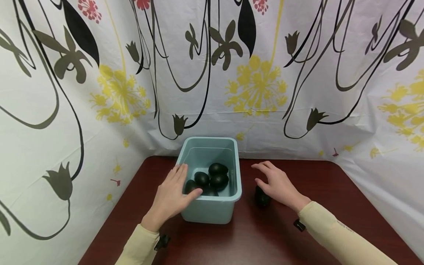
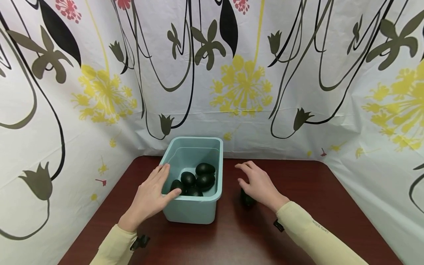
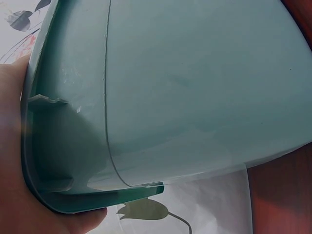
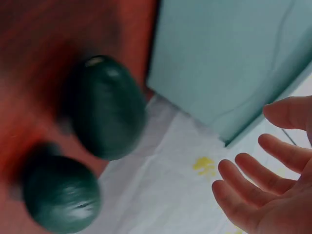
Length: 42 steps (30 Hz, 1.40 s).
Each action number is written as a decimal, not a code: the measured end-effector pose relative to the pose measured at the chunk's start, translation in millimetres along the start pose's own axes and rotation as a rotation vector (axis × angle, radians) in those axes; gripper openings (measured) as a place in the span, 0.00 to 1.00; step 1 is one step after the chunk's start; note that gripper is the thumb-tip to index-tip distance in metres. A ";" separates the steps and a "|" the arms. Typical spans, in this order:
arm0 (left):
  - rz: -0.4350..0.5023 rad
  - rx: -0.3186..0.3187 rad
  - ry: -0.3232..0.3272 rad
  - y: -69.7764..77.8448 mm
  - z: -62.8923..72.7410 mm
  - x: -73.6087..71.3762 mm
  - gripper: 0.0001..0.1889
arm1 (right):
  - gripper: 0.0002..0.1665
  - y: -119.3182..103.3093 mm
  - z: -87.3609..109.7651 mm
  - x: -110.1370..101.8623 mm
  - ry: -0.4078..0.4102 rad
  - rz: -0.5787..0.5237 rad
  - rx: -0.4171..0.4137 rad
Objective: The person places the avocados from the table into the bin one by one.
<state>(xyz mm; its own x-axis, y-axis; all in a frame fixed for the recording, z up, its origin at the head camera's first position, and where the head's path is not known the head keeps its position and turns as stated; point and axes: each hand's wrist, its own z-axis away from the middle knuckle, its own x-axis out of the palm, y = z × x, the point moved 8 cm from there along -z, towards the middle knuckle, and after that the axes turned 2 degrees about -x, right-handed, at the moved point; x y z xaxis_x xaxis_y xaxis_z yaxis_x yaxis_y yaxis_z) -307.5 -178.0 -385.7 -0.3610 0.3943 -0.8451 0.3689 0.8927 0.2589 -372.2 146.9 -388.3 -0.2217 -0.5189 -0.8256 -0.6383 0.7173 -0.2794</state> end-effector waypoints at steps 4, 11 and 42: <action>-0.002 0.006 0.009 0.6 0.2 -2.5 0.53 | 0.29 9.8 12.6 7.6 -0.027 0.020 0.017; -0.006 0.010 0.012 0.9 0.0 -3.6 0.53 | 0.29 18.2 29.7 20.2 -0.044 0.044 0.020; 0.002 0.022 0.031 0.7 0.4 -2.0 0.52 | 0.39 35.7 43.9 56.6 -0.124 0.174 0.076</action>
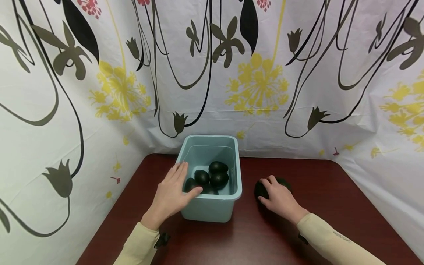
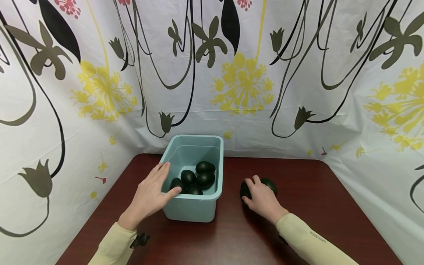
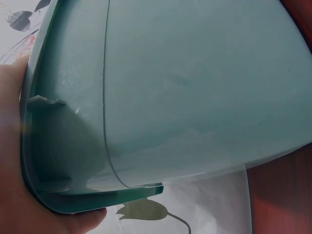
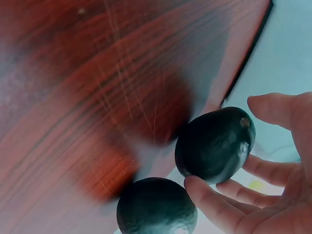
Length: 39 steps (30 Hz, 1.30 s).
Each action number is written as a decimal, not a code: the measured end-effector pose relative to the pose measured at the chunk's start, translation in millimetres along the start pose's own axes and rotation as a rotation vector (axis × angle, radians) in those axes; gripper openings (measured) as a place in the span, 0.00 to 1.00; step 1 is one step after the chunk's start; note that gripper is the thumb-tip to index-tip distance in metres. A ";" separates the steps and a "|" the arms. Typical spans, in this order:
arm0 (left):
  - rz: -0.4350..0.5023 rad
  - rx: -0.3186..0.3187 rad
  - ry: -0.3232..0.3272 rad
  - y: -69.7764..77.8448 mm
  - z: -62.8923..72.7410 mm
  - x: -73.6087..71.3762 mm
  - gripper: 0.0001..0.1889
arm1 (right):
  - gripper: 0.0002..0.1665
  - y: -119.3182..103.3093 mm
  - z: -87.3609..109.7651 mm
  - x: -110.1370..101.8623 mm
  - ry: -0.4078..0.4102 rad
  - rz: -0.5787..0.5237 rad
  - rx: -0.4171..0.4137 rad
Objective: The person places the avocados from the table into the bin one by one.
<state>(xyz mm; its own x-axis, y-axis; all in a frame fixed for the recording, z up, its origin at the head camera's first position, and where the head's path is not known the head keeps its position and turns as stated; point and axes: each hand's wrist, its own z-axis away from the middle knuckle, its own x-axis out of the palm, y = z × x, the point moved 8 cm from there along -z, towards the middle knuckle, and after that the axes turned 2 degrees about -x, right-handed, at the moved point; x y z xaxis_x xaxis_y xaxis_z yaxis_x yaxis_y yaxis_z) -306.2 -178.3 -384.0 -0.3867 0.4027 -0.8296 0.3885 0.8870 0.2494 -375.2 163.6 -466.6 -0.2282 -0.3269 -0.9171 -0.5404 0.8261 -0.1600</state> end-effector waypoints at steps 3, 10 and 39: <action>0.003 -0.004 -0.004 -0.2 0.4 0.2 0.52 | 0.42 -0.8 -3.0 3.6 -0.012 0.028 -0.013; 0.011 -0.006 -0.003 -1.2 -0.2 0.4 0.52 | 0.47 -3.5 -8.5 5.5 -0.012 0.088 -0.045; 0.013 -0.005 0.005 -1.0 -0.6 -0.4 0.51 | 0.45 7.4 -23.0 8.6 0.050 0.162 -0.089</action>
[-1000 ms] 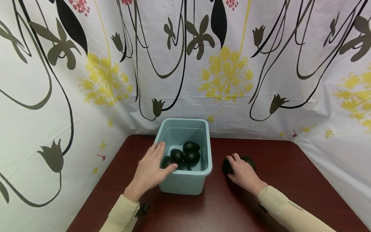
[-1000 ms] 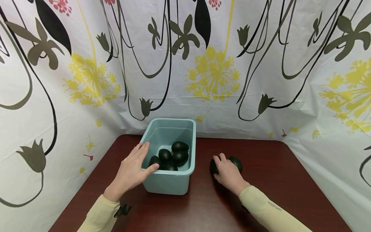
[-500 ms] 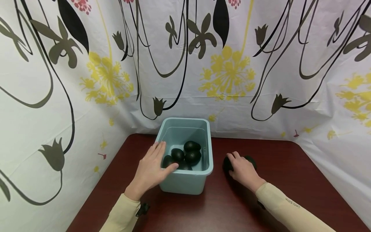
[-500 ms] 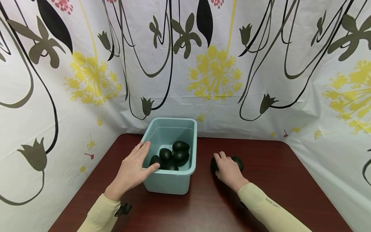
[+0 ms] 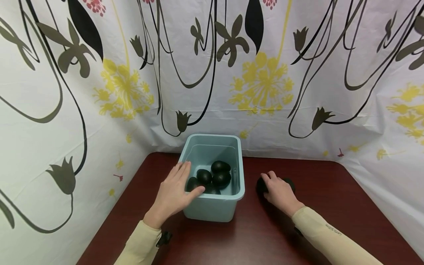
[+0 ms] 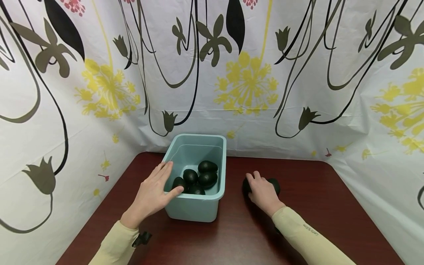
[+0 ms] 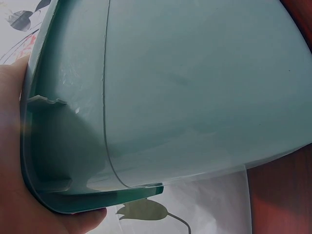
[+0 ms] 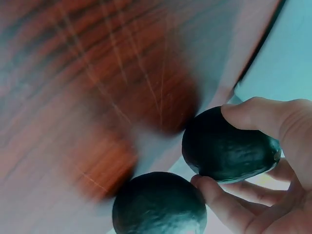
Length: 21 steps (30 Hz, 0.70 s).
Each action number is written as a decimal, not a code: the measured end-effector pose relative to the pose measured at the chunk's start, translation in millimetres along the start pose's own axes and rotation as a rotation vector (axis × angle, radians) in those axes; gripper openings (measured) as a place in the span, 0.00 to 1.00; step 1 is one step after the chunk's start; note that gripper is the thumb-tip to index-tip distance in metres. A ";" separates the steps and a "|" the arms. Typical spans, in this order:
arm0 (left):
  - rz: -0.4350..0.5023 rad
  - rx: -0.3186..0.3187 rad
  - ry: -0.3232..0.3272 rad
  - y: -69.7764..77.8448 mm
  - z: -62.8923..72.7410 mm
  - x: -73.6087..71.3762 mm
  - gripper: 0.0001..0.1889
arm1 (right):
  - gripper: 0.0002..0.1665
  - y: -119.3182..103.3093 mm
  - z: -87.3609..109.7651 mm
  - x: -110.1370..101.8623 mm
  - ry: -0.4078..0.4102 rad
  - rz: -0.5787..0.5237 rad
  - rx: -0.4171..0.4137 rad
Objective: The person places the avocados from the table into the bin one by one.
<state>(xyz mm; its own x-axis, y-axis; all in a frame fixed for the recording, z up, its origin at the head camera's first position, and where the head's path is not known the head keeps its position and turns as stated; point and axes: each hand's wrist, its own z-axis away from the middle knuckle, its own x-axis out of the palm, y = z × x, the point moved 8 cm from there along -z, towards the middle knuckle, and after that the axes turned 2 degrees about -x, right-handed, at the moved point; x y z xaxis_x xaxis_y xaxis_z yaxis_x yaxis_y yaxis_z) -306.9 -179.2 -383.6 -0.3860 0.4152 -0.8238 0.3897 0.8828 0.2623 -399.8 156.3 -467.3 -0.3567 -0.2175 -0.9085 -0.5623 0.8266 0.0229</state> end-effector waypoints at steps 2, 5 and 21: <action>0.000 -0.001 -0.004 0.6 0.4 0.5 0.51 | 0.45 2.6 2.5 1.1 -0.017 -0.028 0.024; -0.002 0.002 -0.005 1.2 0.8 0.6 0.51 | 0.44 6.1 6.4 1.4 -0.034 -0.068 0.060; -0.006 -0.001 -0.016 0.8 -0.2 0.5 0.51 | 0.40 6.4 15.4 -8.7 -0.029 -0.162 0.119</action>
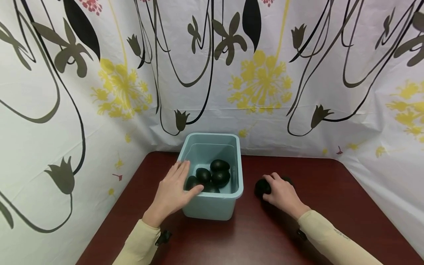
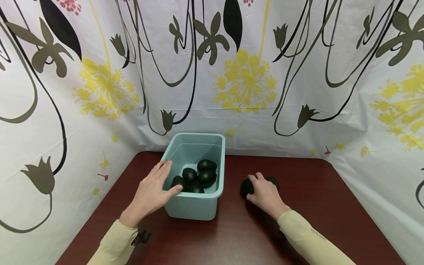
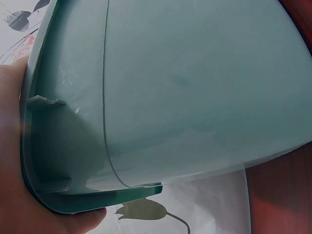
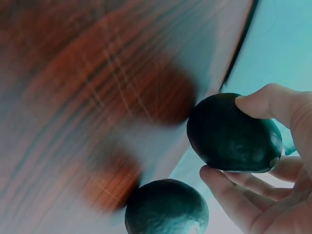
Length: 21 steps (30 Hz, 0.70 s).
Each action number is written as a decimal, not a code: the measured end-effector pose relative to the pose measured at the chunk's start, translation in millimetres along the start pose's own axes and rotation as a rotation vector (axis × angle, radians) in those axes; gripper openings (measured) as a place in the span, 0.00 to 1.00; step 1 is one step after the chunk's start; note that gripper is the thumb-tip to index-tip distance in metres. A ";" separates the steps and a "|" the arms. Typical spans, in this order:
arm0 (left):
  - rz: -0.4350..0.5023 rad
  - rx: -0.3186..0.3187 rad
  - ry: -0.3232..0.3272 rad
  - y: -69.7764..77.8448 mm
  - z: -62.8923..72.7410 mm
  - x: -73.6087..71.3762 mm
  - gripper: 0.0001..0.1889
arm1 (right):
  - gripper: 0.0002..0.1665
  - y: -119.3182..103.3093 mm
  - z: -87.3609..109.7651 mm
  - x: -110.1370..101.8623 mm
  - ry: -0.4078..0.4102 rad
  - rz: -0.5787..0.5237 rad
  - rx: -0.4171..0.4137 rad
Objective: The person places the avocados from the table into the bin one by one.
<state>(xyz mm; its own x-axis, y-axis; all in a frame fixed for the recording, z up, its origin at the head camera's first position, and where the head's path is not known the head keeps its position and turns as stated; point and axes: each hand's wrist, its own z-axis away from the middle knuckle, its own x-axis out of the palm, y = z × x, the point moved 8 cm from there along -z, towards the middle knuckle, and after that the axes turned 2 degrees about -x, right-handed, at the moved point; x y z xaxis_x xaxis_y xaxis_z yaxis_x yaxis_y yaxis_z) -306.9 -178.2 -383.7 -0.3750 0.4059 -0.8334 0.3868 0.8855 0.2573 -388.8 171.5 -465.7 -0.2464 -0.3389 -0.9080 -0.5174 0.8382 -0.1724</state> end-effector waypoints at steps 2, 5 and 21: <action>-0.001 0.001 0.002 -0.5 0.1 -0.2 0.50 | 0.39 0.6 1.2 -0.9 0.002 -0.013 0.013; -0.001 0.003 0.006 -1.3 0.4 -0.4 0.50 | 0.38 1.8 3.8 -2.7 0.003 -0.047 0.037; 0.001 0.012 0.013 0.4 0.9 -0.4 0.51 | 0.34 9.3 18.5 -19.1 0.025 -0.179 0.121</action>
<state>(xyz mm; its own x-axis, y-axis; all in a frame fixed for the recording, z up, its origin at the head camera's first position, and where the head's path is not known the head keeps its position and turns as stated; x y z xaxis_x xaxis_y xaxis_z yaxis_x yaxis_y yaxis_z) -305.8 -178.2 -383.7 -0.3853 0.4100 -0.8267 0.3974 0.8823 0.2524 -373.7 193.7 -457.0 -0.1802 -0.4965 -0.8491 -0.4528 0.8082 -0.3765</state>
